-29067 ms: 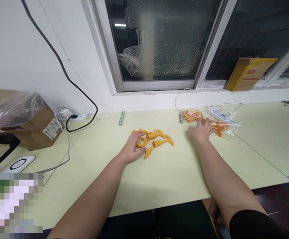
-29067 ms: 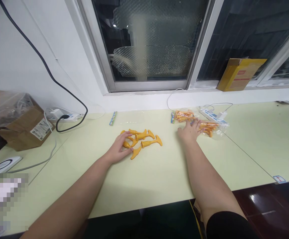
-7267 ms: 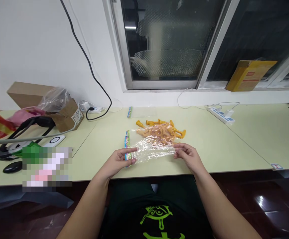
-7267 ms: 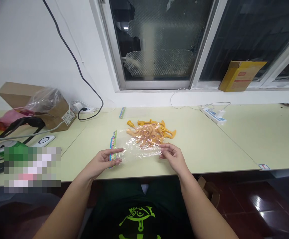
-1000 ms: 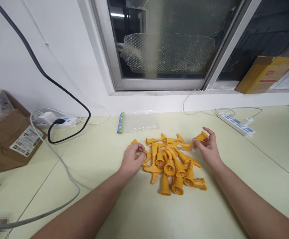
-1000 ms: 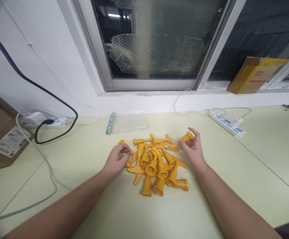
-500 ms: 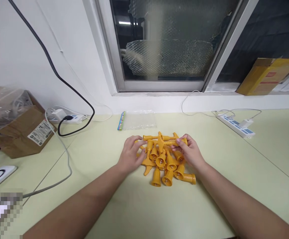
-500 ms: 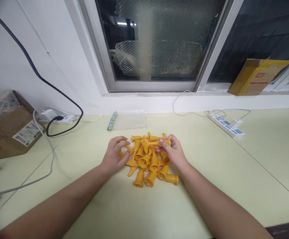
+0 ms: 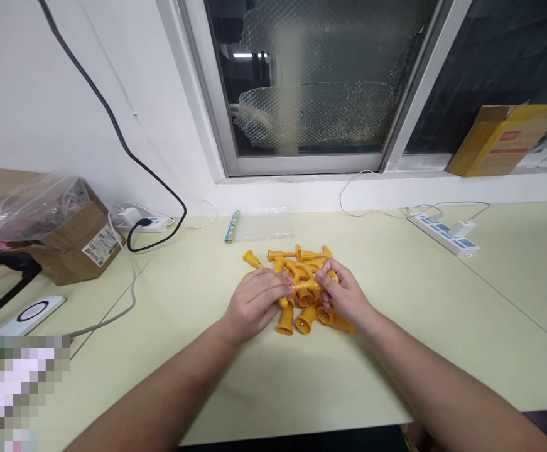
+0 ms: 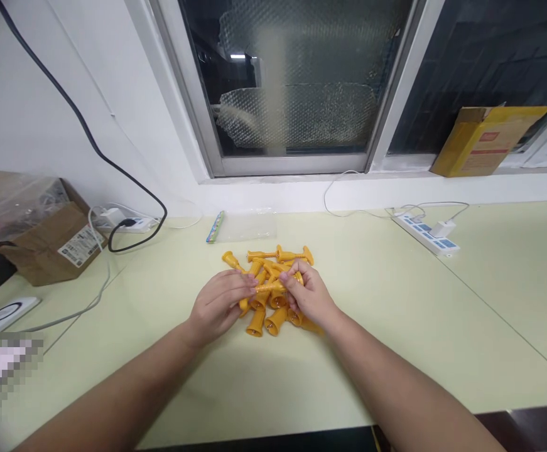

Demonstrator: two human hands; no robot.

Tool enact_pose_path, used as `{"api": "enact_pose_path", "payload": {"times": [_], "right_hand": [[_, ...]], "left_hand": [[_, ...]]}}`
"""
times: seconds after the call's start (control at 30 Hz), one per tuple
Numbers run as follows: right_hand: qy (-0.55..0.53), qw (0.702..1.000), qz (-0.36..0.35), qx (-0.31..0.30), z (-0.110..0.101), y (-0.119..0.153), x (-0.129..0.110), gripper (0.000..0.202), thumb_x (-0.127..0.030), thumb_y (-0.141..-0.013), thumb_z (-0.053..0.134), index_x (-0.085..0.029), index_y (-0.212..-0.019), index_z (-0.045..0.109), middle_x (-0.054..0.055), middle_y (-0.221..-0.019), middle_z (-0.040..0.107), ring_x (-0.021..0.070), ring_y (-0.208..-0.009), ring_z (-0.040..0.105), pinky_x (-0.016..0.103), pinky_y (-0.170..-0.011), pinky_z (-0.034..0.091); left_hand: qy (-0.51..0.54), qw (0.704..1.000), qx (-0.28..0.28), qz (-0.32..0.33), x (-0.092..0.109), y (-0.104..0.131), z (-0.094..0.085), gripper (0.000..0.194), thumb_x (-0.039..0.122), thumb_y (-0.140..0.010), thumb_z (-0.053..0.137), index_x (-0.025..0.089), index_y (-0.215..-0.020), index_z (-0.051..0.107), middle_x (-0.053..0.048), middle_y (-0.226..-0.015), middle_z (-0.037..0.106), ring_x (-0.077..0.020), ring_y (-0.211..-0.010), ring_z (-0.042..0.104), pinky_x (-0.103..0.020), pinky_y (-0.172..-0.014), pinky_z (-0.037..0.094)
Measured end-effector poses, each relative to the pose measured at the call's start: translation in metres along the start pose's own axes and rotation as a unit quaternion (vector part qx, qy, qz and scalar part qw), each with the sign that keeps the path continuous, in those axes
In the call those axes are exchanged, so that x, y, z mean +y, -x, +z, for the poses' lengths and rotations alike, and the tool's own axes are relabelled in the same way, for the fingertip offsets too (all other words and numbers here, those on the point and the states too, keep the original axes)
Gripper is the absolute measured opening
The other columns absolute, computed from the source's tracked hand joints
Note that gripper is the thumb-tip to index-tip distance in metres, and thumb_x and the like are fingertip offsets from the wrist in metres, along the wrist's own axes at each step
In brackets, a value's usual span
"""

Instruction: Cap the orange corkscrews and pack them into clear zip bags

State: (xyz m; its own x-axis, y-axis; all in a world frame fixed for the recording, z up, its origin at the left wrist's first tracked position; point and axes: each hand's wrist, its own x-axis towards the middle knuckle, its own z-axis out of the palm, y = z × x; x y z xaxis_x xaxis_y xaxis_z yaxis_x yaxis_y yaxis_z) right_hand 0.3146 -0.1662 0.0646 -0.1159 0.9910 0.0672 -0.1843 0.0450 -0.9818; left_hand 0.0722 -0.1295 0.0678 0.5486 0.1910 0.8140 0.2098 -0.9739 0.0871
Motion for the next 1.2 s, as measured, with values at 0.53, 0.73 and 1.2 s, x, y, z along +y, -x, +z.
{"api": "enact_pose_path", "payload": {"times": [0.53, 0.73, 1.2], "right_hand": [[0.272, 0.938, -0.211, -0.037, -0.020, 0.000, 0.002, 0.017, -0.040, -0.100, 0.065, -0.025, -0.104, 0.060, 0.006, -0.098, 0.068, 0.0238, -0.091, 0.065, 0.040, -0.082, 0.053], [0.342, 0.873, -0.339, -0.082, -0.024, -0.004, 0.002, 0.004, -0.021, -0.099, 0.059, -0.025, -0.100, 0.061, 0.011, -0.118, 0.067, 0.0273, -0.114, 0.065, 0.048, -0.095, 0.055], [0.393, 0.850, -0.332, 0.116, -0.031, -0.011, 0.002, 0.029, -0.027, -0.089, 0.070, -0.026, -0.077, 0.044, 0.004, -0.090, 0.062, 0.0248, -0.091, 0.059, 0.043, -0.084, 0.049]], "left_hand": [[0.079, 0.993, 0.025, -0.081, -0.006, 0.015, 0.013, 0.050, 0.003, -0.096, 0.058, 0.030, -0.138, 0.059, -0.007, -0.111, 0.068, -0.0165, -0.095, 0.069, -0.031, -0.078, 0.060], [0.064, 0.989, 0.028, -0.127, -0.005, 0.016, 0.010, 0.036, 0.008, -0.100, 0.050, 0.026, -0.128, 0.065, -0.005, -0.096, 0.065, -0.0137, -0.078, 0.063, -0.028, -0.070, 0.055], [0.045, 0.951, 0.088, -0.293, -0.009, 0.017, -0.003, 0.038, 0.031, -0.096, 0.069, 0.021, -0.132, 0.067, -0.004, -0.091, 0.066, -0.0162, -0.078, 0.062, -0.032, -0.076, 0.054]]}}
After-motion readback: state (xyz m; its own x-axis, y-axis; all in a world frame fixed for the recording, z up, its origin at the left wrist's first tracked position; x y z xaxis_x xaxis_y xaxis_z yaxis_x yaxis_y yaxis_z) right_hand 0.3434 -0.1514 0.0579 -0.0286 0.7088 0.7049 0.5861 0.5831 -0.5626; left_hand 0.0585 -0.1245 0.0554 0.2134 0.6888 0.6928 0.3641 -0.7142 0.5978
